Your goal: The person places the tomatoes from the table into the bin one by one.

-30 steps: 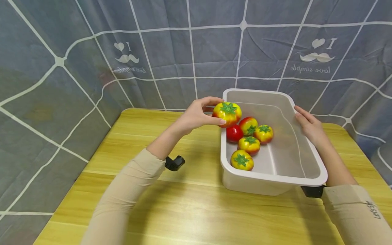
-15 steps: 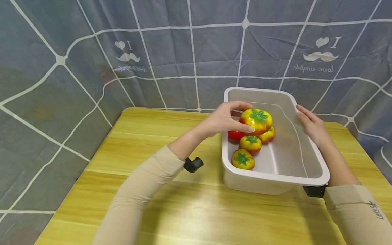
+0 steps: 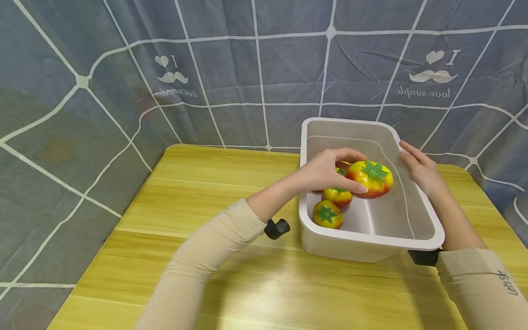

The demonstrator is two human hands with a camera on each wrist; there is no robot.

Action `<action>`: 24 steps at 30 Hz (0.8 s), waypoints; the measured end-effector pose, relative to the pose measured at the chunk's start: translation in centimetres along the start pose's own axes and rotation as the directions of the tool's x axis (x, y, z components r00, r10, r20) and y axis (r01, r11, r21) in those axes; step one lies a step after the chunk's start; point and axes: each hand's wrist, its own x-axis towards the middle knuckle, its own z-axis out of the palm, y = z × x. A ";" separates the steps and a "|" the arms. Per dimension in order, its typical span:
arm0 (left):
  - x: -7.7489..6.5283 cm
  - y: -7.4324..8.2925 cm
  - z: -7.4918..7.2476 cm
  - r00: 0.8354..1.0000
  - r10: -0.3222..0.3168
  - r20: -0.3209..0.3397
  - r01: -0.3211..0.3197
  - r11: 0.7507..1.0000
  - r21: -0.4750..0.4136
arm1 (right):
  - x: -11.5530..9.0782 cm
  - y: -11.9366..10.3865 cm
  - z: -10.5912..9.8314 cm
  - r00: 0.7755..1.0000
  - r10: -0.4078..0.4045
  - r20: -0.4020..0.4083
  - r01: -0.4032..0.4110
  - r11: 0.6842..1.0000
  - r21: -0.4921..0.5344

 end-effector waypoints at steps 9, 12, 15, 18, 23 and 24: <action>0.5 0.3 1.3 0.999 -0.001 0.052 0.001 1.000 -0.010 | -0.2 -0.2 -0.1 1.000 0.005 0.000 -0.005 1.000 -0.014; 0.6 0.4 1.7 0.998 -0.002 0.065 0.003 1.000 -0.020 | -0.2 -0.4 0.0 1.000 0.021 0.015 -0.021 0.999 -0.034; 0.6 0.4 2.0 0.997 0.001 0.079 0.000 1.000 -0.006 | -0.2 -0.5 0.0 0.999 0.040 0.028 -0.039 0.998 -0.047; 0.7 0.5 2.2 0.996 0.009 0.091 -0.011 1.000 0.027 | -0.2 -0.5 0.0 0.998 0.055 0.037 -0.053 0.998 -0.044; 0.9 0.5 2.5 0.995 0.017 0.096 -0.022 0.998 0.056 | -0.4 -0.6 0.0 0.997 0.066 0.047 -0.065 0.997 -0.041; 0.9 0.5 2.6 0.995 0.017 0.094 -0.022 0.998 0.055 | -0.4 -0.6 0.0 0.996 0.069 0.048 -0.067 0.997 -0.041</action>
